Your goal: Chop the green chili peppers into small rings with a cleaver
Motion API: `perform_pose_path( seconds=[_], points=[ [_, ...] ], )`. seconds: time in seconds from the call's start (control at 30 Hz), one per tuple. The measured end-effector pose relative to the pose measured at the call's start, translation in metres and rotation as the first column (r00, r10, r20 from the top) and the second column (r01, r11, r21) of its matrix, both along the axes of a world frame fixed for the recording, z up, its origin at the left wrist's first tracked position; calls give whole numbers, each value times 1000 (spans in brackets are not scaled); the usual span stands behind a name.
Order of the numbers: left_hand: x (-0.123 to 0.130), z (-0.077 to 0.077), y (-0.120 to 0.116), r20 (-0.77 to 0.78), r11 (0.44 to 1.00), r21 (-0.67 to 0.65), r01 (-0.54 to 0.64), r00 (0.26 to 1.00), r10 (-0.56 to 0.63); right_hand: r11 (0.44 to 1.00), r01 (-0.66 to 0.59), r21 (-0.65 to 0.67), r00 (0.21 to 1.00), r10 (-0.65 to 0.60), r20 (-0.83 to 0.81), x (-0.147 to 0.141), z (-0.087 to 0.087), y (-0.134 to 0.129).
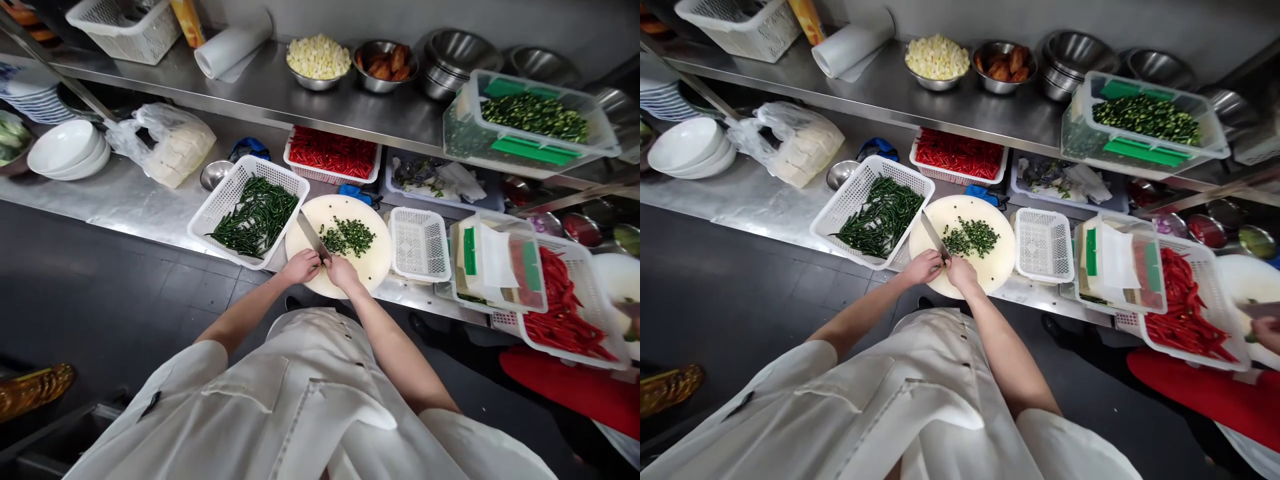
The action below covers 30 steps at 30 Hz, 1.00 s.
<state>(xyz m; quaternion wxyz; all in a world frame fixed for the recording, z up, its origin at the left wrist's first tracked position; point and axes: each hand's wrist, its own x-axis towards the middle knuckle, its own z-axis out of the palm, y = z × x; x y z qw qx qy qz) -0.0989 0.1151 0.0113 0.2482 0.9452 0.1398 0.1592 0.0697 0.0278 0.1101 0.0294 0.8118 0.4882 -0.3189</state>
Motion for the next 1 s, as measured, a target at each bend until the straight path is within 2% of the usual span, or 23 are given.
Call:
perform_pose_path(
  seconds=[0.13,0.3,0.53,1.0],
  points=[
    [-5,2,0,-30,999,36,6,1000,-5,999,-25,21,999,26,-29,-2,2,-1],
    [-11,4,-2,-67,996,79,-35,997,41,1000,1,-9,999,-1,-40,-8,0,-8],
    [-26,8,-7,-95,984,74,-161,981,167,1000,5,6,998,-4,-58,-17,2,-18],
    [-45,11,-18,-120,974,49,-222,967,226,998,-45,39,997,48,-65,-27,0,-27]
  ],
)
